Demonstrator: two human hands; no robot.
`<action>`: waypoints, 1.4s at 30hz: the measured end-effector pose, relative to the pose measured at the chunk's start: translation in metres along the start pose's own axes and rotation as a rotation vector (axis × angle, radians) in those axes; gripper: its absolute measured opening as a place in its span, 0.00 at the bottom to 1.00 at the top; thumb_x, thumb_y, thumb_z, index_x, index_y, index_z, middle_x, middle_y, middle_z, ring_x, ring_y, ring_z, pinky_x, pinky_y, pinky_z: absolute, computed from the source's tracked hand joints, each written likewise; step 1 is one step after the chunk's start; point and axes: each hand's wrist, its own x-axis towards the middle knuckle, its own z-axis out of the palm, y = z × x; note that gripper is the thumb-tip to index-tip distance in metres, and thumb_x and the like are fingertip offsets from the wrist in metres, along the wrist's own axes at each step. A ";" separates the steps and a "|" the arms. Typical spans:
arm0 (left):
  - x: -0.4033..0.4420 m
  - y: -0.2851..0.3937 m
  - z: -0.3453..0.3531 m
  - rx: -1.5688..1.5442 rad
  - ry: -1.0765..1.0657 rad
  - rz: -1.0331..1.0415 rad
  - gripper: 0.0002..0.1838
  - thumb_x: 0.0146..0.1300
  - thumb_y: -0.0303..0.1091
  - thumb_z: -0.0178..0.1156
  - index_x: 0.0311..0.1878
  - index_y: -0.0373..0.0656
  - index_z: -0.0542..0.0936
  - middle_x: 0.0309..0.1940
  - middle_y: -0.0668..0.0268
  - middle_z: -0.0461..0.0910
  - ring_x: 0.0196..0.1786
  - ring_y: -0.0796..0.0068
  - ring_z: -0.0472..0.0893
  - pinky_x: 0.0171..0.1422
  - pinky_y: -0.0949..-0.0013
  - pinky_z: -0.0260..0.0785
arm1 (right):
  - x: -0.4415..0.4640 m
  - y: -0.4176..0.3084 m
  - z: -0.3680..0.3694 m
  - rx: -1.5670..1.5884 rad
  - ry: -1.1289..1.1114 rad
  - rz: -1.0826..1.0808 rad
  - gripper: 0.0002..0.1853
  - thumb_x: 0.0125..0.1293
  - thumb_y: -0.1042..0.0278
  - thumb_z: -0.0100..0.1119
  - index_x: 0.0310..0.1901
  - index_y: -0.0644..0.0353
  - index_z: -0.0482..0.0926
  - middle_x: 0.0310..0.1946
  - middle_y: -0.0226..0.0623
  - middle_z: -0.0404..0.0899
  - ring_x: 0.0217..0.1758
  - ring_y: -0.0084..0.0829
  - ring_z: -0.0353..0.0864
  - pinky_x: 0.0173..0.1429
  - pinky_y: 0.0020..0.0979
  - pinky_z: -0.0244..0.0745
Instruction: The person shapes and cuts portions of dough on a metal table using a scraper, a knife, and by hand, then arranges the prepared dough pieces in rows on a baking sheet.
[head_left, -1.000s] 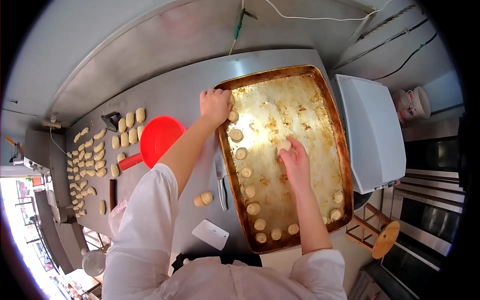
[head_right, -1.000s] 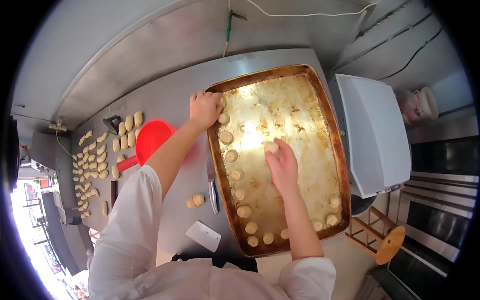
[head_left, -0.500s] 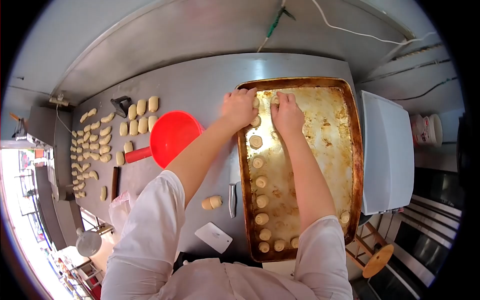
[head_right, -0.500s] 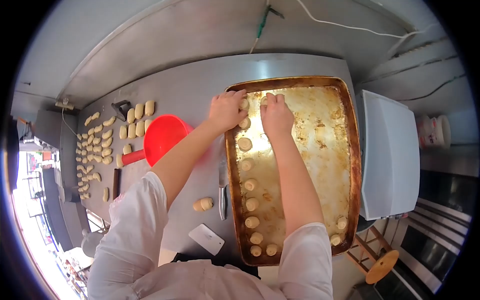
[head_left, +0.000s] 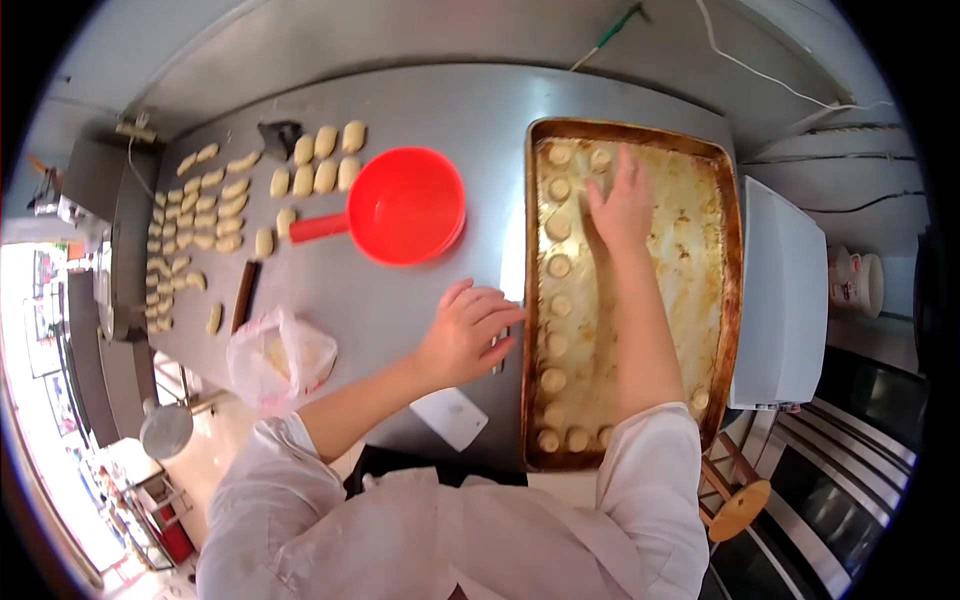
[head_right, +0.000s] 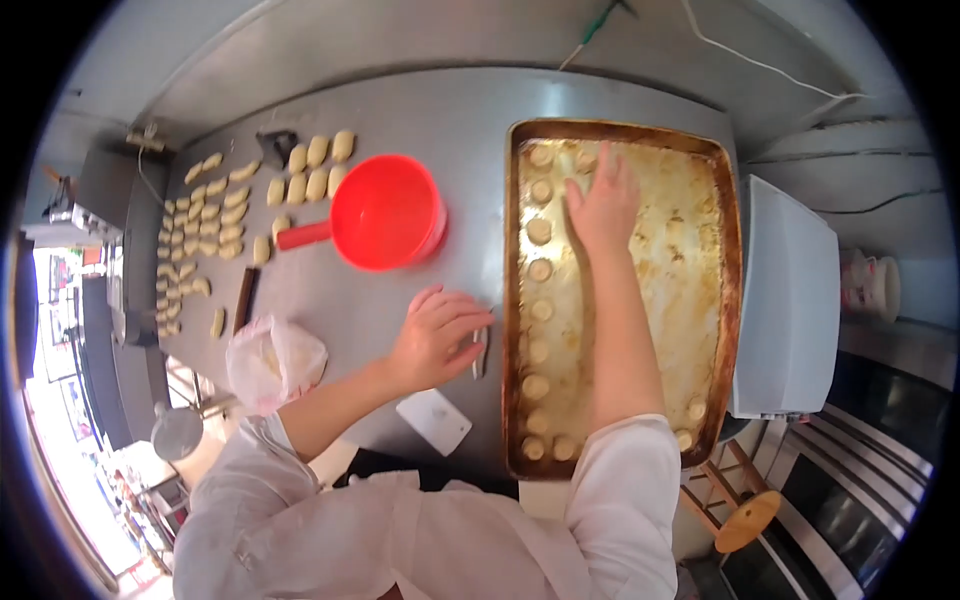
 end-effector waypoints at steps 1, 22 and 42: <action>-0.026 -0.004 -0.005 -0.001 -0.047 0.026 0.23 0.50 0.31 0.70 0.53 0.47 0.81 0.50 0.63 0.80 0.57 0.60 0.77 0.66 0.48 0.64 | -0.013 -0.010 -0.009 0.027 -0.017 0.026 0.35 0.62 0.58 0.65 0.68 0.59 0.65 0.63 0.54 0.69 0.66 0.54 0.68 0.68 0.48 0.65; -0.122 -0.084 0.030 0.044 -0.096 -0.073 0.18 0.54 0.25 0.62 0.51 0.39 0.79 0.47 0.58 0.80 0.54 0.57 0.78 0.58 0.60 0.74 | -0.228 -0.176 -0.005 0.083 -0.646 -0.207 0.21 0.50 0.79 0.63 0.48 0.63 0.78 0.46 0.48 0.77 0.52 0.51 0.78 0.57 0.44 0.76; -0.282 -0.027 -0.066 -1.317 0.183 -0.537 0.26 0.64 0.24 0.65 0.66 0.38 0.72 0.57 0.62 0.77 0.49 0.75 0.81 0.49 0.69 0.78 | -0.319 -0.294 -0.085 0.862 -0.767 0.260 0.25 0.62 0.75 0.65 0.62 0.62 0.77 0.48 0.42 0.84 0.46 0.27 0.85 0.52 0.29 0.81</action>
